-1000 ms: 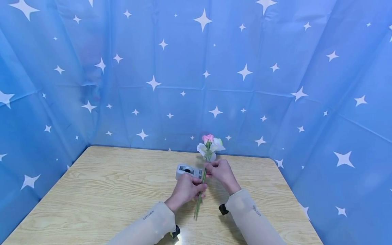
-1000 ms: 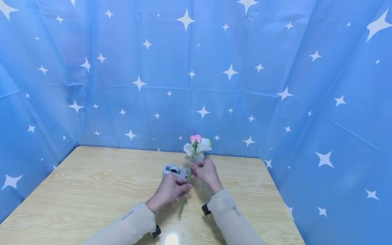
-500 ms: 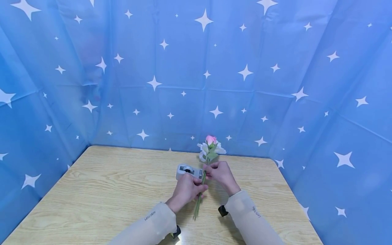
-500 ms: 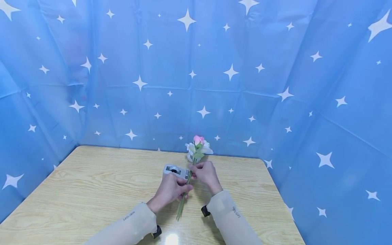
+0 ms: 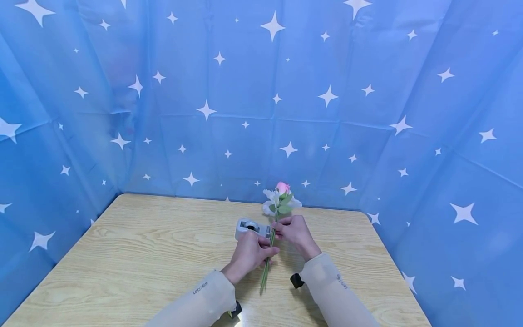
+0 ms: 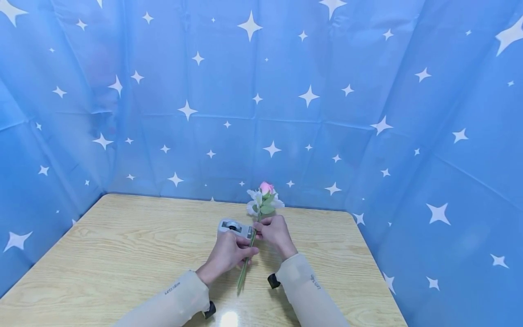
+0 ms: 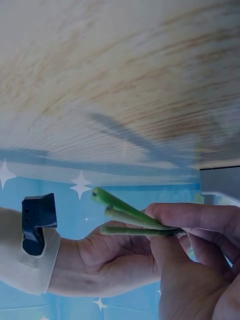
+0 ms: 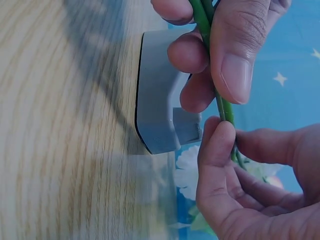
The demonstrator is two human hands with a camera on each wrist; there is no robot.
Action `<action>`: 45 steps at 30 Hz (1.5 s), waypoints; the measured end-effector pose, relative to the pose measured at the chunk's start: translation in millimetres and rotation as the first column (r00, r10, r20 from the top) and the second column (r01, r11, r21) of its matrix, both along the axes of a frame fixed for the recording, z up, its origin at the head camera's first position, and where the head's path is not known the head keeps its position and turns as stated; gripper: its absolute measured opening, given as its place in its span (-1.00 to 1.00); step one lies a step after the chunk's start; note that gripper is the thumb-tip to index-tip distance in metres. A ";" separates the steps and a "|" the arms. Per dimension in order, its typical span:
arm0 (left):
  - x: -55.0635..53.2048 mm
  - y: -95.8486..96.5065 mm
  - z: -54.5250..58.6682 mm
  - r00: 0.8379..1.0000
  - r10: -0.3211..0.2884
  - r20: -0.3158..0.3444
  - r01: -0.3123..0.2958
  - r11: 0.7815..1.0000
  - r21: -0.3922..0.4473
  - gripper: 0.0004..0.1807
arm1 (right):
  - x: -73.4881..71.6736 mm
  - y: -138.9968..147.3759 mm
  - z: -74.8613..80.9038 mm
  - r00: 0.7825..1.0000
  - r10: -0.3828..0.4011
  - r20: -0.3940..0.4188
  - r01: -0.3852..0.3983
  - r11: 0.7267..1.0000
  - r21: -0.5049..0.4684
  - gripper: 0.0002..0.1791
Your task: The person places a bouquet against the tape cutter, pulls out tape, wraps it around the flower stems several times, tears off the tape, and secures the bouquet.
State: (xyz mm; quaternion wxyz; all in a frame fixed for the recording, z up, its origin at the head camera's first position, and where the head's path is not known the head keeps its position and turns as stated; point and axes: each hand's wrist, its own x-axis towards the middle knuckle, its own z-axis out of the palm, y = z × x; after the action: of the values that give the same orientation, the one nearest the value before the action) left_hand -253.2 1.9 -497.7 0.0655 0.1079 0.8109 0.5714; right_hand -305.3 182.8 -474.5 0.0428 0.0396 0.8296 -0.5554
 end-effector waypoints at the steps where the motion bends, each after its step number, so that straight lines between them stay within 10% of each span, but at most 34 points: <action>1: 0.1 -0.1 -0.1 1.000 -0.002 0.001 0.002 1.000 0.005 -0.86 | -0.5 0.0 -0.1 1.000 0.002 -0.001 -0.002 1.000 0.001 -0.76; 31: 1.9 -11.6 0.1 0.997 -0.050 0.059 0.044 0.994 0.104 -0.78 | 0.6 0.5 -0.2 1.000 0.016 -0.010 -0.016 1.000 -0.004 -0.77; 45: -3.7 -25.6 3.5 0.984 0.013 -0.177 -0.028 0.996 -0.085 -0.81 | 0.2 1.8 -1.4 1.000 0.022 0.002 -0.022 1.000 0.003 -0.76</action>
State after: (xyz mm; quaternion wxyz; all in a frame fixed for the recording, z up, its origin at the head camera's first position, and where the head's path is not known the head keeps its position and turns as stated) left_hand -256.9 -23.7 -494.2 -0.0076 0.1466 0.8389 0.5242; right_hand -305.2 184.6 -476.0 0.0494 0.0312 0.8308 -0.5536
